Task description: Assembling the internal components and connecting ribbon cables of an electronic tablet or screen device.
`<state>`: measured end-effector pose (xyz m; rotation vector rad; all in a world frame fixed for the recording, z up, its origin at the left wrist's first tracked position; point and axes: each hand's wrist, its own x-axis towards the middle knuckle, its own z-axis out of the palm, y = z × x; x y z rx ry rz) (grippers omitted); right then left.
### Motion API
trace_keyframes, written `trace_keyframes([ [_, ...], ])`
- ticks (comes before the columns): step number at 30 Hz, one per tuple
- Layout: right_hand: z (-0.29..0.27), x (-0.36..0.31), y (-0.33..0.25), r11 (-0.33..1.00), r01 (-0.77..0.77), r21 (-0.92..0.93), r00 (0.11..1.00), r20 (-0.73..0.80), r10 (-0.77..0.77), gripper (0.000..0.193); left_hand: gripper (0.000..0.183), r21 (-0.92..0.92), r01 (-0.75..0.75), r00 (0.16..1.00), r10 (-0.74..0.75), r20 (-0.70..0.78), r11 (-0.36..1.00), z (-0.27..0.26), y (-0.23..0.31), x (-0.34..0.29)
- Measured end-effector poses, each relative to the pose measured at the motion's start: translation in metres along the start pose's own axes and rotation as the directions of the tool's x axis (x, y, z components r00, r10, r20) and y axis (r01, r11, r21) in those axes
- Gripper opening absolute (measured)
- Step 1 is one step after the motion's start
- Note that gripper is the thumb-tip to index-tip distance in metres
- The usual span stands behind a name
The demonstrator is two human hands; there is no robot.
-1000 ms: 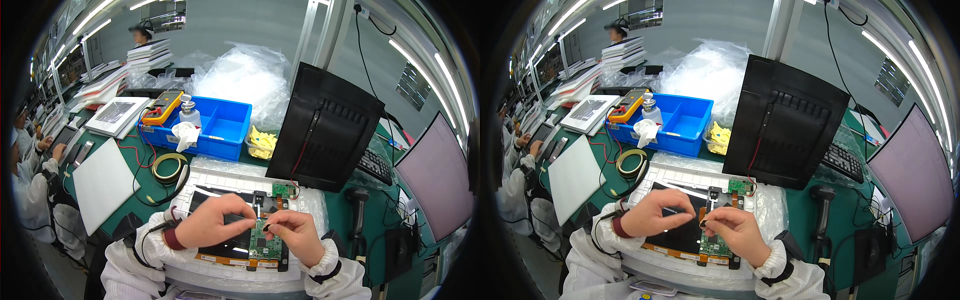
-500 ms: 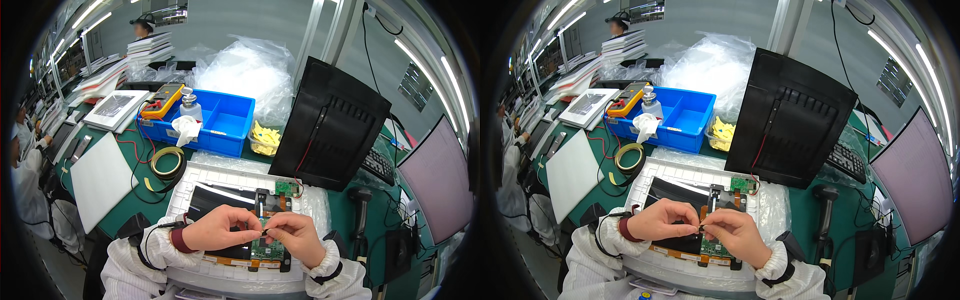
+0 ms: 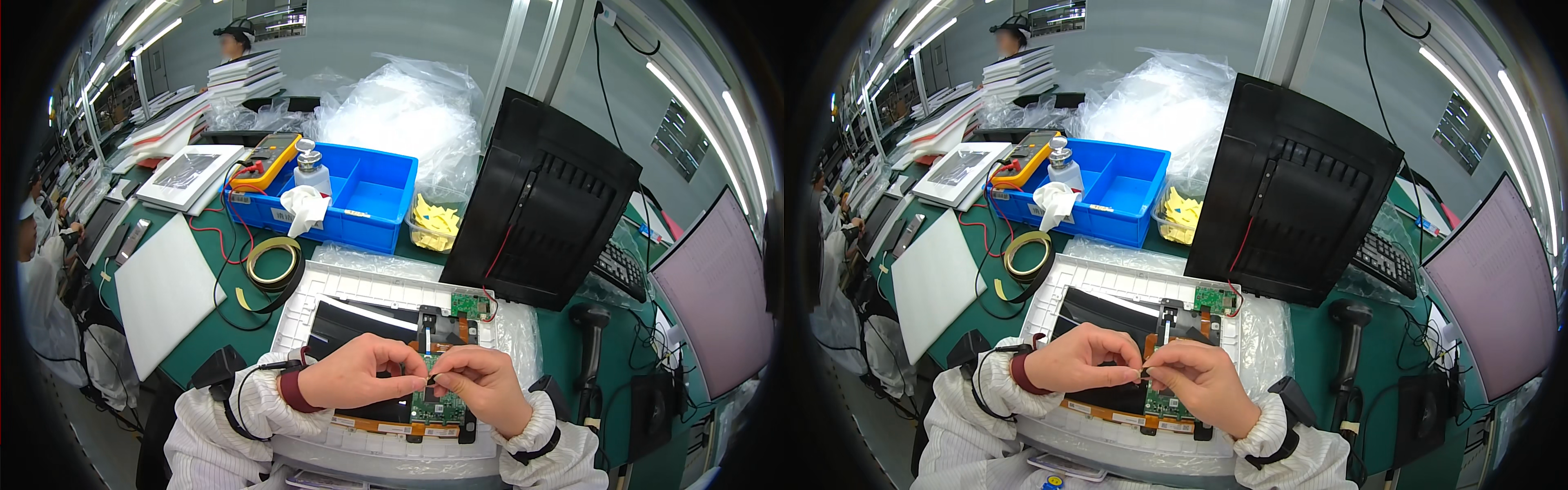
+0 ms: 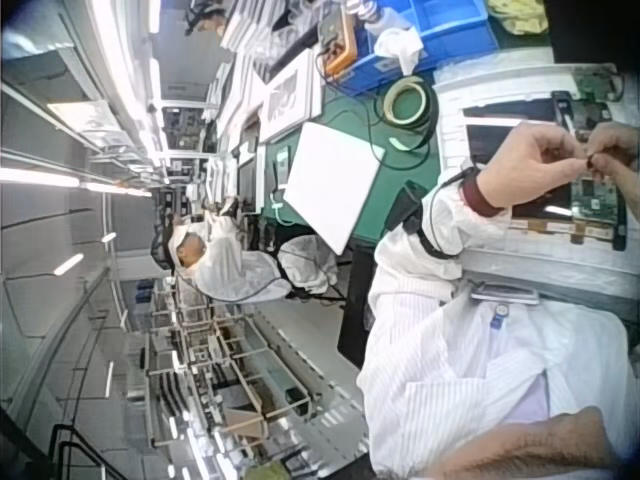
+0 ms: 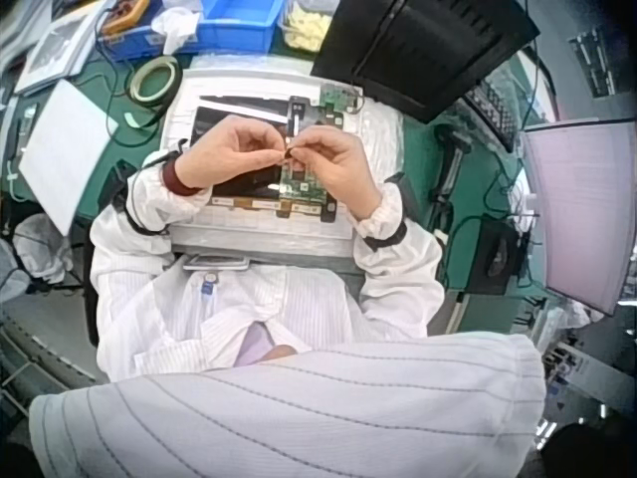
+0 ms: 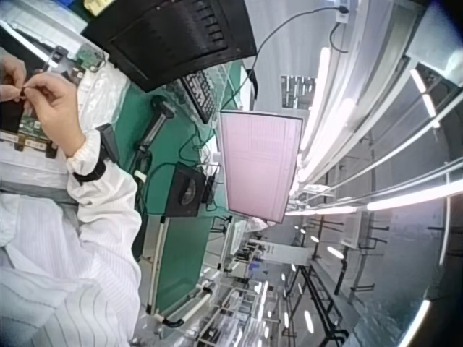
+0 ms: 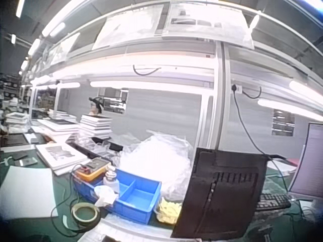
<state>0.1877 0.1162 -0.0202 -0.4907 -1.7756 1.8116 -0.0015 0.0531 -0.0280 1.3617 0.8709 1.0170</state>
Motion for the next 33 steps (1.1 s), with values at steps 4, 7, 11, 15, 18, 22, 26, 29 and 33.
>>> trace_keyframes([
  [4, 0.003, 0.000, -0.001, 1.000, -0.007, 0.015, 0.999, -0.039, 0.008, 0.006, 0.014, 0.004, -0.010, 1.000, 0.010, -0.027, 1.000, 0.001, 0.000, 0.000],
  [7, 0.005, 0.000, 0.000, 0.904, 0.188, -0.384, 0.954, -0.149, -0.261, 0.008, 0.014, 0.029, -0.032, 0.996, 0.034, -0.084, 0.999, 0.001, 0.000, 0.000],
  [11, 0.010, 0.000, -0.003, 0.722, 0.294, -0.626, 0.910, -0.046, -0.411, 0.011, 0.013, 0.079, -0.048, 0.989, 0.059, -0.136, 0.996, 0.004, 0.000, 0.000],
  [15, 0.013, -0.001, -0.004, 0.718, 0.293, -0.631, 0.911, -0.043, -0.410, 0.011, 0.008, 0.299, -0.104, 0.969, 0.164, -0.185, 0.949, 0.006, 0.007, -0.001],
  [18, 0.013, -0.001, -0.002, 0.718, 0.283, -0.636, 0.912, -0.052, -0.406, 0.010, 0.006, 0.374, -0.119, 0.959, 0.205, -0.197, 0.920, 0.008, 0.007, 0.000],
  [22, 0.013, -0.001, -0.001, 0.745, 0.264, -0.613, 0.921, -0.068, -0.383, 0.009, 0.006, 0.415, -0.145, 0.949, 0.245, -0.198, 0.898, 0.009, 0.007, -0.001],
  [26, 0.012, -0.001, -0.004, 0.809, 0.203, -0.552, 0.945, -0.107, -0.310, 0.006, 0.006, 0.432, -0.162, 0.945, 0.265, -0.192, 0.887, 0.009, 0.006, 0.000],
  [29, 0.004, -0.001, -0.003, 0.863, 0.119, -0.492, 0.964, -0.152, -0.219, 0.004, 0.006, 0.432, -0.125, 0.959, 0.221, -0.180, 0.893, 0.007, 0.006, 0.005],
  [33, 0.001, 0.001, -0.001, 0.955, 0.088, -0.282, 0.965, -0.214, -0.152, 0.008, 0.009, 0.491, -0.069, 0.957, 0.197, -0.215, 0.868, 0.000, 0.019, 0.006],
])
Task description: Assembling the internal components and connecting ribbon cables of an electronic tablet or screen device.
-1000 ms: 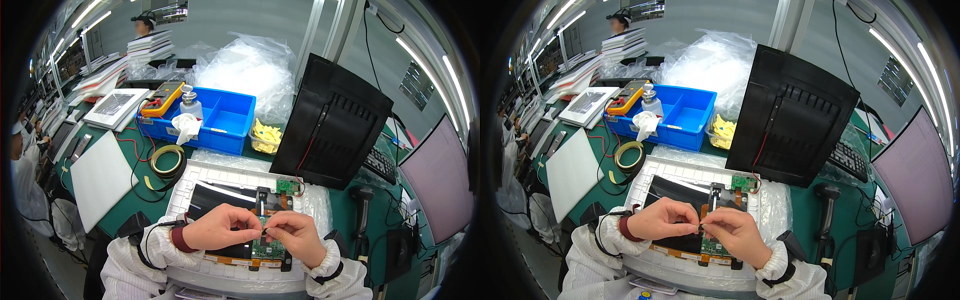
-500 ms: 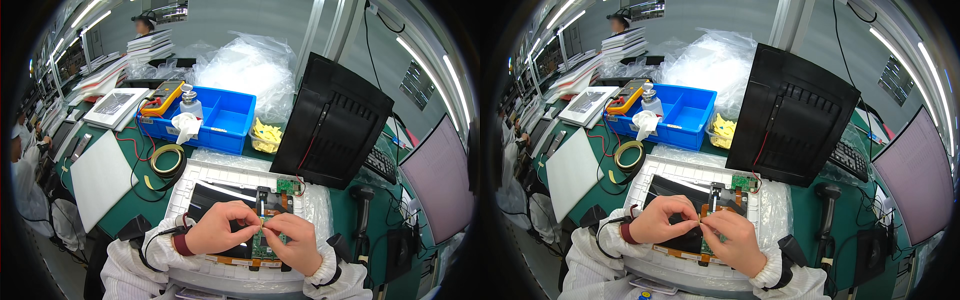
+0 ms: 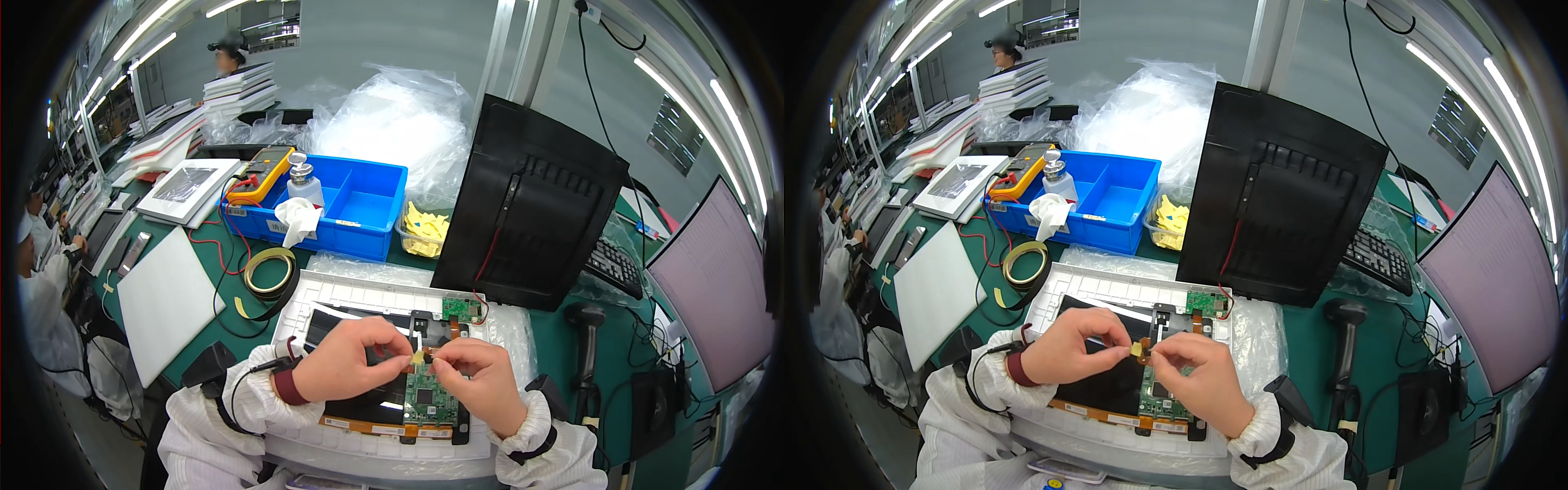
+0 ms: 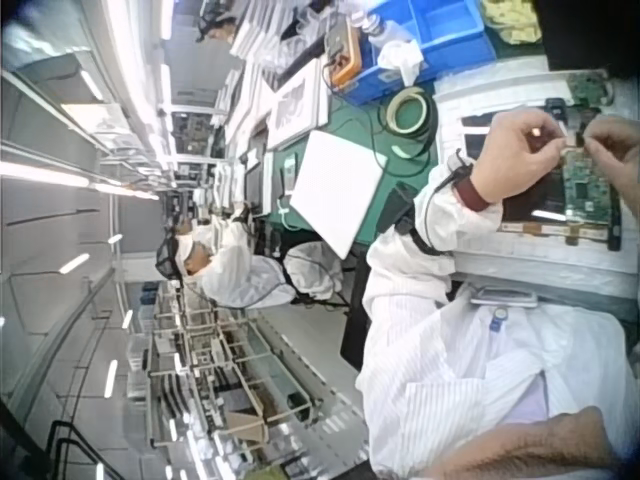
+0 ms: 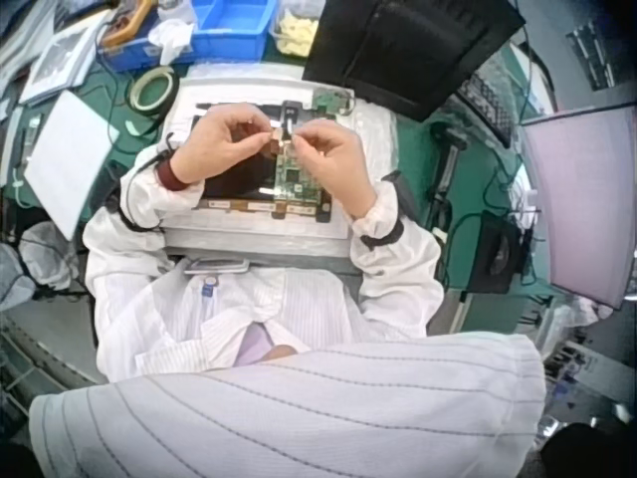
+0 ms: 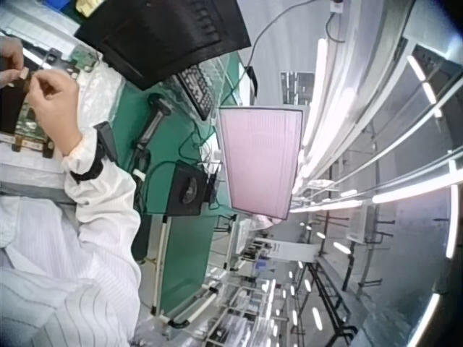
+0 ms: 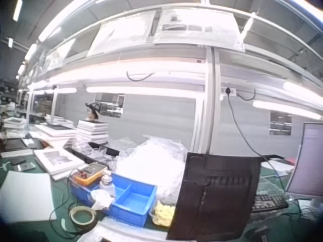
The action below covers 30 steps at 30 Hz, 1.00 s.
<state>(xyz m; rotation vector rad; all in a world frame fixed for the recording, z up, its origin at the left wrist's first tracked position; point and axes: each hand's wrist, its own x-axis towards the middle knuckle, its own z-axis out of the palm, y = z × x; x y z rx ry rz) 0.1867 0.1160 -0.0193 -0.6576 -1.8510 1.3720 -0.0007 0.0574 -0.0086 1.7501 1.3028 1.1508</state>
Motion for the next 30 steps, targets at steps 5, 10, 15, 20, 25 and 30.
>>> trace_keyframes([
  [5, -0.015, 0.011, 0.006, 0.982, -0.134, 0.130, 0.989, -0.046, 0.141, 0.010, 0.009, 0.069, 0.015, 0.999, -0.012, -0.048, 0.998, -0.014, -0.007, 0.035],
  [10, -0.025, 0.017, 0.008, 0.930, -0.217, 0.298, 0.958, -0.118, 0.262, 0.013, 0.008, 0.433, -0.089, 0.948, 0.209, -0.238, 0.897, -0.019, -0.037, 0.107],
  [15, -0.030, 0.022, 0.021, 0.924, -0.202, 0.326, 0.962, -0.113, 0.250, 0.014, 0.007, 0.689, -0.011, 0.875, 0.340, -0.344, 0.725, -0.024, -0.087, 0.165],
  [20, -0.034, 0.024, 0.024, 0.915, -0.225, 0.336, 0.950, -0.134, 0.282, 0.013, 0.005, 0.875, 0.030, 0.856, 0.440, -0.272, 0.483, -0.032, -0.119, 0.188],
  [25, -0.039, 0.027, 0.027, 0.853, -0.277, 0.442, 0.932, -0.091, 0.350, 0.011, 0.002, 0.848, 0.012, 0.883, 0.391, -0.258, 0.531, -0.035, -0.082, 0.165],
  [30, -0.045, 0.025, 0.023, 0.584, -0.432, 0.687, 0.892, 0.229, 0.391, 0.010, 0.015, 0.585, -0.474, 0.846, 0.524, 0.096, 0.658, -0.020, -0.016, 0.103],
])
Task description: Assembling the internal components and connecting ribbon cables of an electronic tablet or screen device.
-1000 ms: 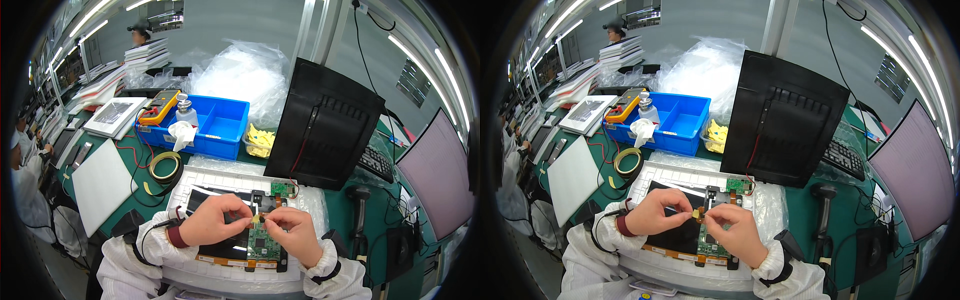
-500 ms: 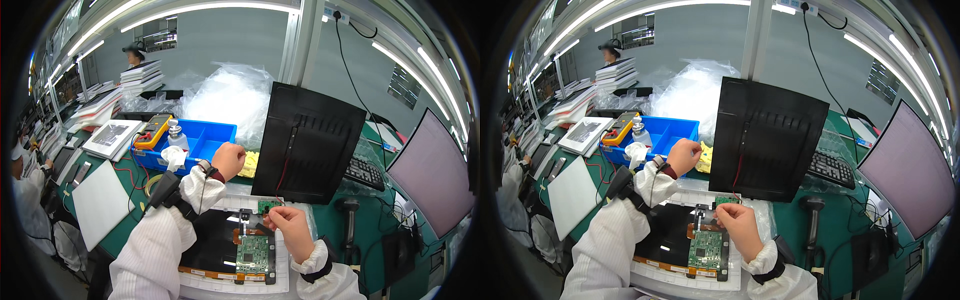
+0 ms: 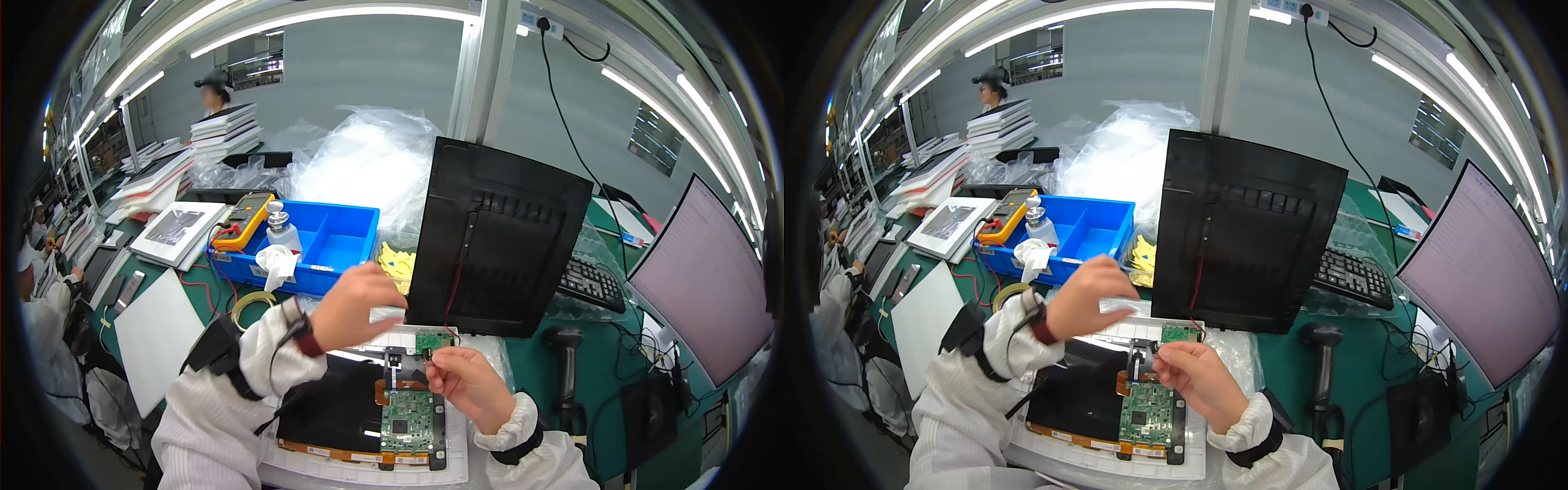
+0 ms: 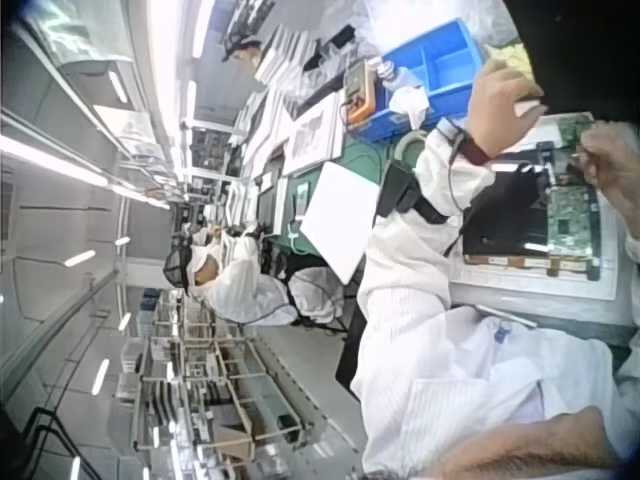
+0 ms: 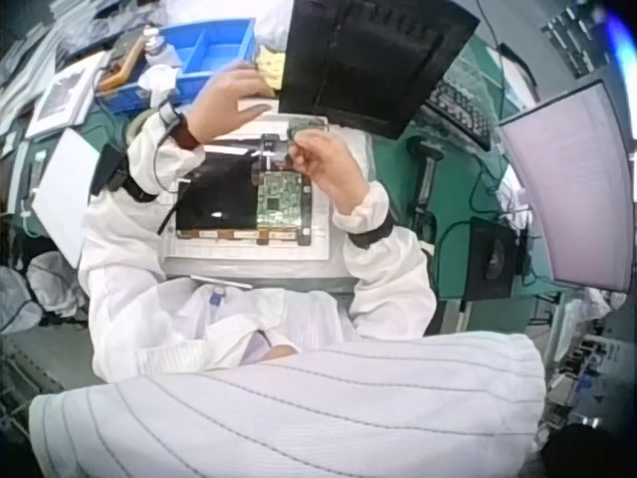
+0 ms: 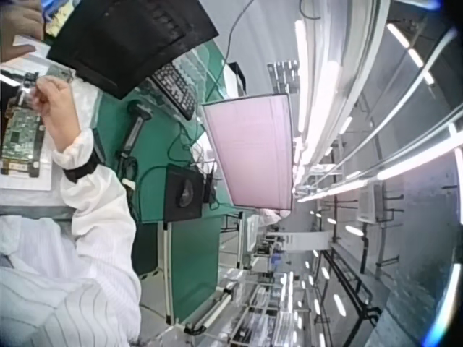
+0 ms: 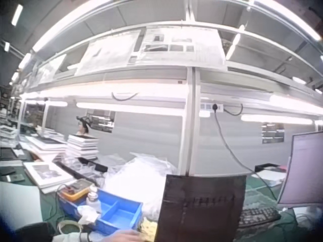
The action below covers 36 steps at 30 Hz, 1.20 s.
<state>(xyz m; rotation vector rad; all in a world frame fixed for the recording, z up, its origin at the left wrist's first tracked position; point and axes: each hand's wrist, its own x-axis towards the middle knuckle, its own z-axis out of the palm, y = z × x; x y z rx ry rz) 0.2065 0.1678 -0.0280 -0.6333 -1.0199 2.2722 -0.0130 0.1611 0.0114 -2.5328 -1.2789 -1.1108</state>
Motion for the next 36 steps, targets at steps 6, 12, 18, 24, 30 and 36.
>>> trace_keyframes([
  [6, 0.018, -0.009, 0.008, 0.989, -0.135, 0.061, 0.979, 0.163, 0.124, 0.011, 0.021, 0.063, -0.157, 0.987, 0.154, 0.040, 0.986, -0.018, 0.056, -0.032],
  [12, 0.031, -0.019, 0.010, 0.974, -0.219, 0.059, 0.953, 0.228, 0.200, 0.012, 0.014, 0.083, -0.196, 0.979, 0.190, 0.072, 0.977, -0.039, 0.075, -0.043],
  [18, 0.038, -0.028, 0.014, 0.958, -0.275, 0.077, 0.916, 0.324, 0.237, 0.014, 0.015, 0.195, -0.167, 0.982, 0.146, 0.119, 0.966, -0.060, 0.099, -0.050],
  [24, 0.048, -0.038, 0.022, 0.934, -0.351, 0.064, 0.887, 0.343, 0.309, 0.014, 0.013, 0.181, -0.239, 0.966, 0.214, 0.146, 0.954, -0.070, 0.117, -0.054],
  [30, 0.045, -0.035, 0.016, 0.962, -0.272, -0.030, 0.892, 0.367, 0.264, 0.016, 0.008, -0.193, 0.199, 0.955, -0.147, 0.256, 0.961, -0.070, 0.116, -0.060],
  [36, 0.047, -0.031, 0.011, 0.770, 0.335, -0.543, 0.925, 0.347, -0.158, 0.011, 0.011, -0.341, 0.453, 0.838, -0.263, 0.479, 0.823, -0.060, 0.106, -0.064],
])
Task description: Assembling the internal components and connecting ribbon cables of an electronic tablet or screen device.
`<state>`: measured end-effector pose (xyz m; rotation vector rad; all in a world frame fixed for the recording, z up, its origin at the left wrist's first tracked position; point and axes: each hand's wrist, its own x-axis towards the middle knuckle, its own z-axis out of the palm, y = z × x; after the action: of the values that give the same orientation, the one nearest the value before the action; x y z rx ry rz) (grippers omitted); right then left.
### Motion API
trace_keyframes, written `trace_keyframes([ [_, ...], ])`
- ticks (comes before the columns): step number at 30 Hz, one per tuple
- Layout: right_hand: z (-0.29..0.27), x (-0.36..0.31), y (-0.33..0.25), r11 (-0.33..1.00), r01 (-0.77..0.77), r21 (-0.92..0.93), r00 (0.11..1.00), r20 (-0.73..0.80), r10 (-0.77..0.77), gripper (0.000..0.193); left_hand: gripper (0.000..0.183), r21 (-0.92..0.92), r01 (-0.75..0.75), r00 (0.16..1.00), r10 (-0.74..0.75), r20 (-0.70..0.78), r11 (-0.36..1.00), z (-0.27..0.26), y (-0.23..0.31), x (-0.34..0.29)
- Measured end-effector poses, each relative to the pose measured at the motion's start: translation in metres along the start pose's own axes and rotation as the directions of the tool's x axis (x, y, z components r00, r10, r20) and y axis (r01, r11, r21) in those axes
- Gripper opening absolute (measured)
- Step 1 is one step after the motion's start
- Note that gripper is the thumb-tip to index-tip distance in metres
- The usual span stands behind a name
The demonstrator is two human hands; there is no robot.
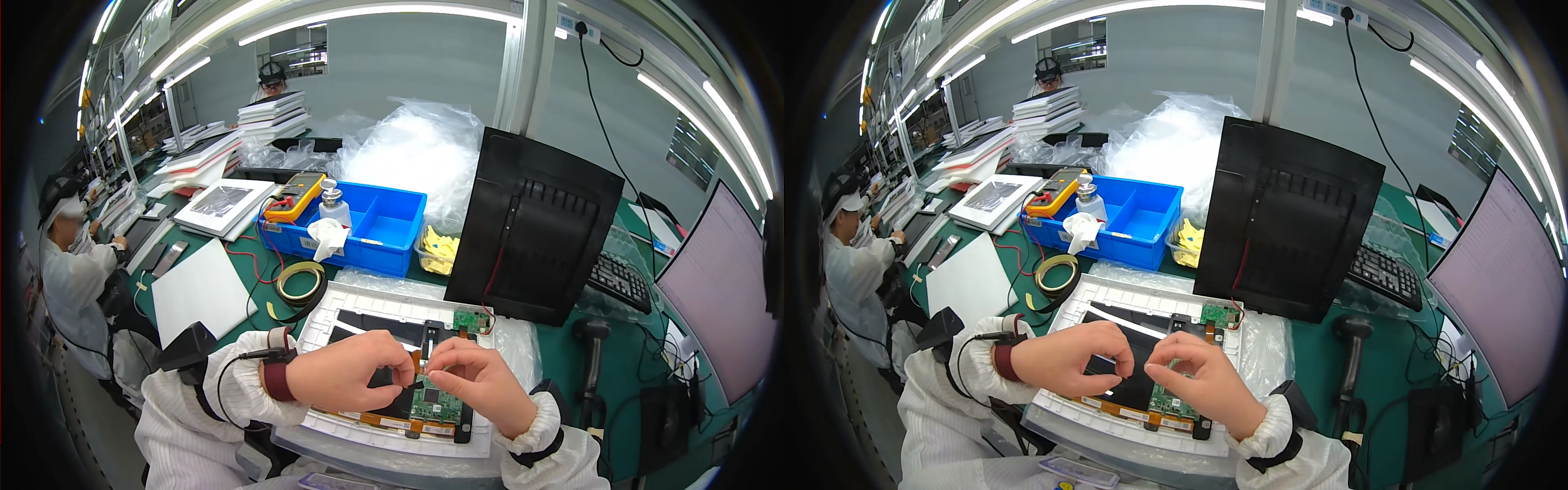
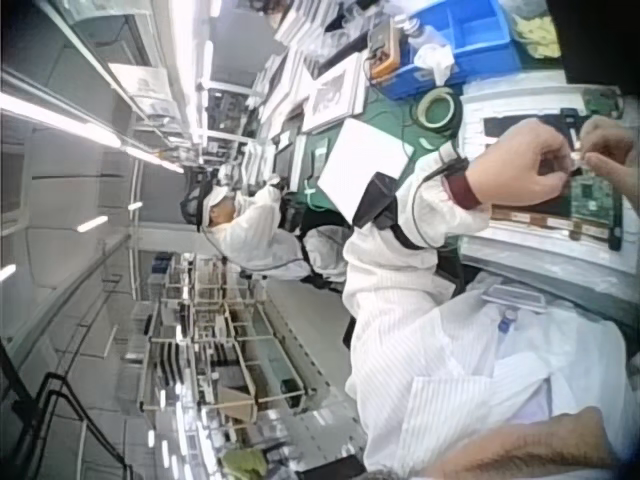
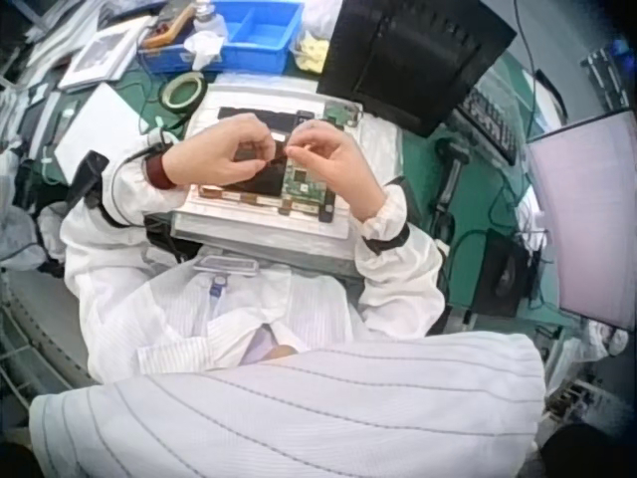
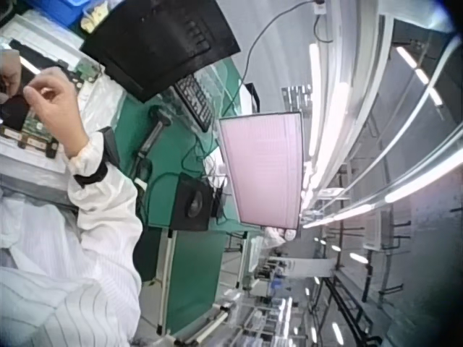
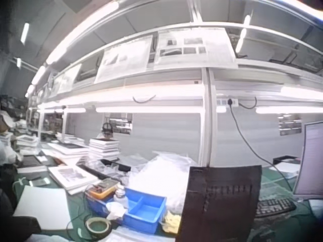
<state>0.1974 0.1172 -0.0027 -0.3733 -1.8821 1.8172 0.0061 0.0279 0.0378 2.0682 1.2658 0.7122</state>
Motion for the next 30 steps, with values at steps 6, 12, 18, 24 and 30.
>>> trace_keyframes([
  [6, -0.002, 0.000, 0.000, 0.920, 0.145, -0.364, 0.989, 0.031, -0.144, 0.008, 0.011, 0.022, -0.043, 0.999, 0.042, 0.031, 0.999, 0.008, -0.012, 0.011],
  [12, -0.010, 0.003, 0.009, 0.834, 0.156, -0.528, 0.973, -0.062, -0.222, 0.008, 0.014, -0.100, 0.195, 0.981, -0.196, 0.007, 0.976, 0.012, -0.024, 0.024],
  [18, -0.028, 0.018, 0.049, 0.915, -0.118, -0.387, 0.962, -0.273, 0.009, 0.008, 0.013, 0.301, -0.029, 0.947, 0.122, -0.296, 0.953, 0.043, -0.074, 0.033],
  [24, -0.023, 0.026, 0.081, 0.861, -0.176, -0.477, 0.948, -0.318, 0.018, 0.010, 0.018, 0.390, -0.102, 0.966, 0.186, -0.182, 0.915, 0.059, -0.095, 0.031],
  [30, -0.022, 0.025, 0.086, 0.836, -0.203, -0.510, 0.934, -0.357, 0.009, 0.010, 0.019, 0.477, -0.120, 0.978, 0.185, -0.091, 0.870, 0.061, -0.096, 0.030],
])
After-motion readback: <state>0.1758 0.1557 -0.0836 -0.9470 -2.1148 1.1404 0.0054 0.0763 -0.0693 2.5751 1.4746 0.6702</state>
